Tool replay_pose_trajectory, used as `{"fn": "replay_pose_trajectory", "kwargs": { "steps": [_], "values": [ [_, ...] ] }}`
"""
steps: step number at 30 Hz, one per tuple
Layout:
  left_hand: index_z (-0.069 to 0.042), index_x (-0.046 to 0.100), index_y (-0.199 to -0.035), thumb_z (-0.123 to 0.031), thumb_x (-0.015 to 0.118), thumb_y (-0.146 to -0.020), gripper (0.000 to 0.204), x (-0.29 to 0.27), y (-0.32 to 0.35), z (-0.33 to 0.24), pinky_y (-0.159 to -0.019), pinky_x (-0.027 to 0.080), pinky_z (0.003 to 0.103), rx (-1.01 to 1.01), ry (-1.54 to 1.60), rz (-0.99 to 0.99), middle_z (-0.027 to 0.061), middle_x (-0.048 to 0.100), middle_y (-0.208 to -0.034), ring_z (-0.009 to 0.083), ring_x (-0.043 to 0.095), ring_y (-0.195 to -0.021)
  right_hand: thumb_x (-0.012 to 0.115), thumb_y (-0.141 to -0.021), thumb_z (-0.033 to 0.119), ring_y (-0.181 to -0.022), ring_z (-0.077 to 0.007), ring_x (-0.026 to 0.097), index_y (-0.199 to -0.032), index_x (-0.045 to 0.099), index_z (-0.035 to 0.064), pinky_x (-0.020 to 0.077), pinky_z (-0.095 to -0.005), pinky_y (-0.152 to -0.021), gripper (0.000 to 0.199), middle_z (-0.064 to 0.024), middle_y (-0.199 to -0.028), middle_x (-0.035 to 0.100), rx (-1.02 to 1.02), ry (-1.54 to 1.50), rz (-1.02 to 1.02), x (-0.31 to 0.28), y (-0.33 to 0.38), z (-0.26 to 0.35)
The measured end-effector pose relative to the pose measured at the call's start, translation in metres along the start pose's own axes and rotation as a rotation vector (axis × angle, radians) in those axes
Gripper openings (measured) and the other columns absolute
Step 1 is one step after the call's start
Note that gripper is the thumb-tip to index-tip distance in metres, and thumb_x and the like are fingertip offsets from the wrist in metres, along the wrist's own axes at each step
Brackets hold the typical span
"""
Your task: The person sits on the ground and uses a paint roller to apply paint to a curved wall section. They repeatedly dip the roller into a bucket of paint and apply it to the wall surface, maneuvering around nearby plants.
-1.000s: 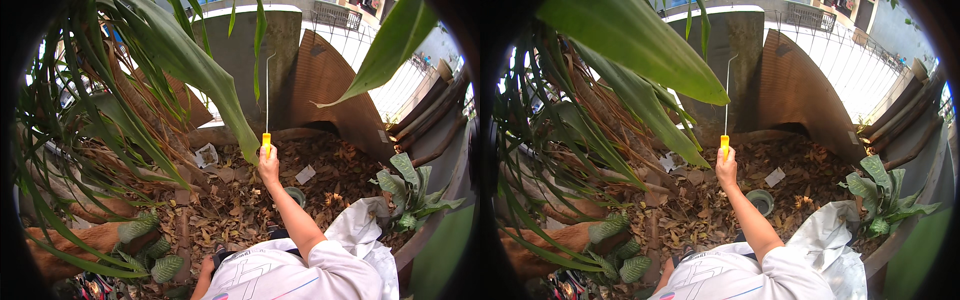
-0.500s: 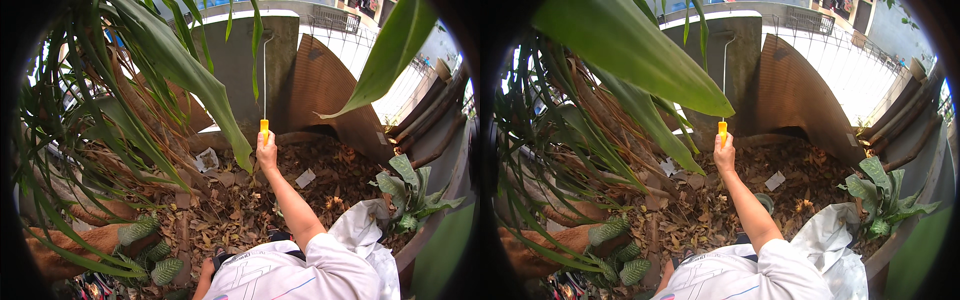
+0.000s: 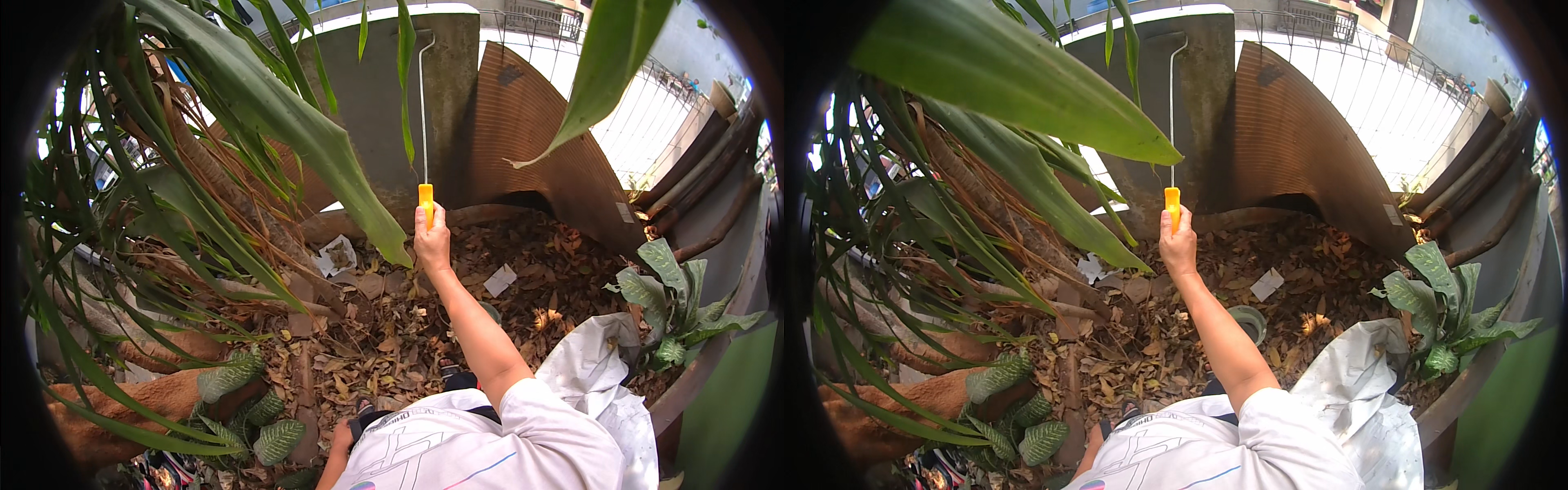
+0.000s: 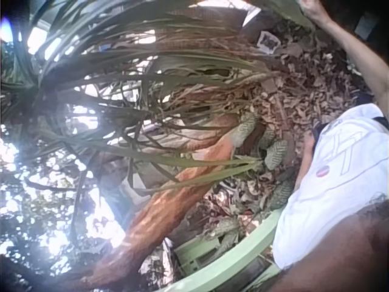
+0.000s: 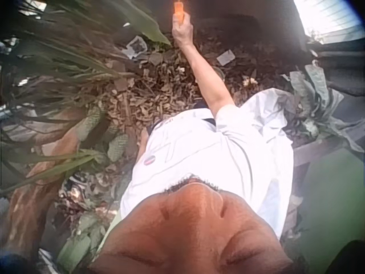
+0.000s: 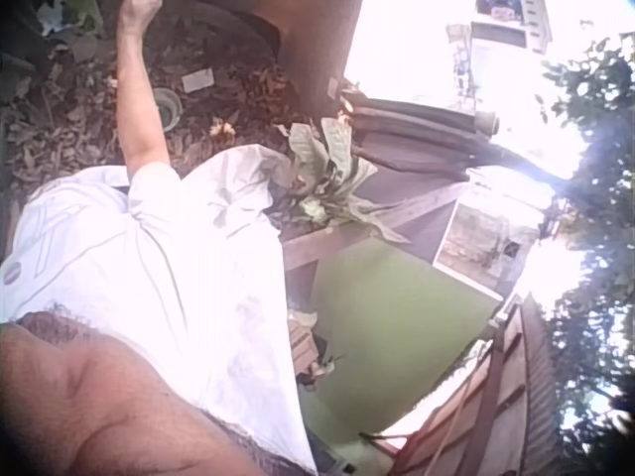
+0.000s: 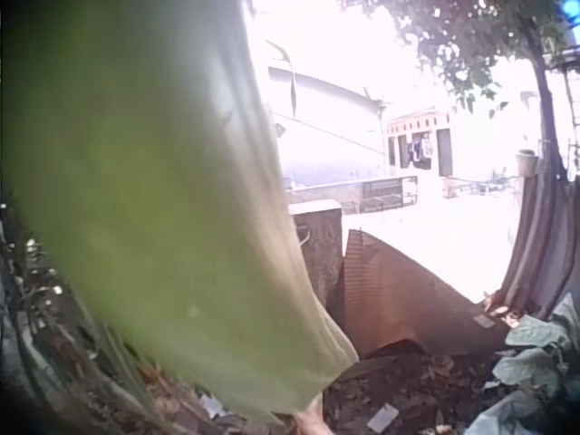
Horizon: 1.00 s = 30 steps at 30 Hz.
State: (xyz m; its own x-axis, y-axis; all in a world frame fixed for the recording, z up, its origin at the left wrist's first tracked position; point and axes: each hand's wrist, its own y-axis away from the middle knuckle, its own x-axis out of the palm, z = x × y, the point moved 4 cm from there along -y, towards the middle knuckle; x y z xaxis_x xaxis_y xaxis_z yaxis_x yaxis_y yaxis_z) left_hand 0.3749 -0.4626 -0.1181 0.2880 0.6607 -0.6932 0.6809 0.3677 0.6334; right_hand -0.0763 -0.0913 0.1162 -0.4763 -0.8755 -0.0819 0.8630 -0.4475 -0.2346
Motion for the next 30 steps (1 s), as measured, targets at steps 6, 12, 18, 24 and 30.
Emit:
{"fn": "replay_pose_trajectory", "kwargs": {
  "steps": [6, 12, 18, 24, 30],
  "values": [
    [-0.006, 0.068, -0.112, -0.032, 0.067, -0.079, 0.042, -0.014, 0.005, -0.027, -0.079, 0.051, 0.043, -0.141, -0.114, 0.079, 0.0235, 0.070, -0.102, 0.0395, 0.067, -0.093, 0.051, -0.102, 0.041, -0.074, -0.0261, 0.065, -0.125, 0.051, 0.0057, 0.0510, -0.0391, -0.069, 0.042, -0.0126, -0.082, 0.064, 0.022, -0.001, 0.057, 0.005, -0.017, 0.021],
    [-0.004, 0.068, -0.109, -0.031, 0.067, -0.078, 0.041, -0.005, -0.004, -0.015, -0.077, 0.052, 0.042, -0.102, -0.082, 0.109, 0.0213, 0.070, -0.096, 0.0366, 0.068, -0.089, 0.050, -0.102, 0.042, -0.082, -0.0352, 0.068, -0.124, 0.051, 0.0072, 0.0516, -0.0439, -0.072, 0.041, -0.0177, -0.087, 0.067, 0.077, 0.109, 0.029, 0.009, -0.005, -0.006],
    [-0.004, 0.068, -0.107, -0.029, 0.066, -0.079, 0.038, -0.011, 0.004, -0.024, -0.076, 0.051, 0.041, -0.102, -0.073, 0.038, 0.0208, 0.070, -0.093, 0.0356, 0.068, -0.085, 0.052, -0.101, 0.042, -0.083, -0.0338, 0.068, -0.124, 0.052, 0.0061, 0.0520, -0.0422, -0.074, 0.042, -0.0170, -0.089, 0.068, 0.042, 0.037, 0.015, 0.004, 0.012, -0.012],
    [-0.002, 0.068, -0.104, -0.030, 0.066, -0.080, 0.037, 0.010, -0.022, 0.012, -0.075, 0.051, 0.042, -0.015, -0.120, 0.043, 0.0230, 0.069, -0.091, 0.0391, 0.067, -0.086, 0.051, -0.102, 0.039, -0.078, -0.0340, 0.067, -0.121, 0.053, 0.0050, 0.0509, -0.0435, -0.071, 0.039, -0.0169, -0.084, 0.066, -0.005, 0.037, 0.017, 0.004, -0.024, 0.021],
    [0.000, 0.067, -0.103, -0.030, 0.067, -0.080, 0.038, 0.013, -0.020, 0.004, -0.073, 0.051, 0.043, -0.011, -0.085, 0.082, 0.0244, 0.068, -0.090, 0.0397, 0.066, -0.084, 0.049, -0.102, 0.042, -0.082, -0.0374, 0.067, -0.120, 0.052, 0.0069, 0.0508, -0.0456, -0.072, 0.040, -0.0197, -0.089, 0.067, 0.142, 0.179, 0.059, -0.010, 0.000, -0.039]
  ]
}}
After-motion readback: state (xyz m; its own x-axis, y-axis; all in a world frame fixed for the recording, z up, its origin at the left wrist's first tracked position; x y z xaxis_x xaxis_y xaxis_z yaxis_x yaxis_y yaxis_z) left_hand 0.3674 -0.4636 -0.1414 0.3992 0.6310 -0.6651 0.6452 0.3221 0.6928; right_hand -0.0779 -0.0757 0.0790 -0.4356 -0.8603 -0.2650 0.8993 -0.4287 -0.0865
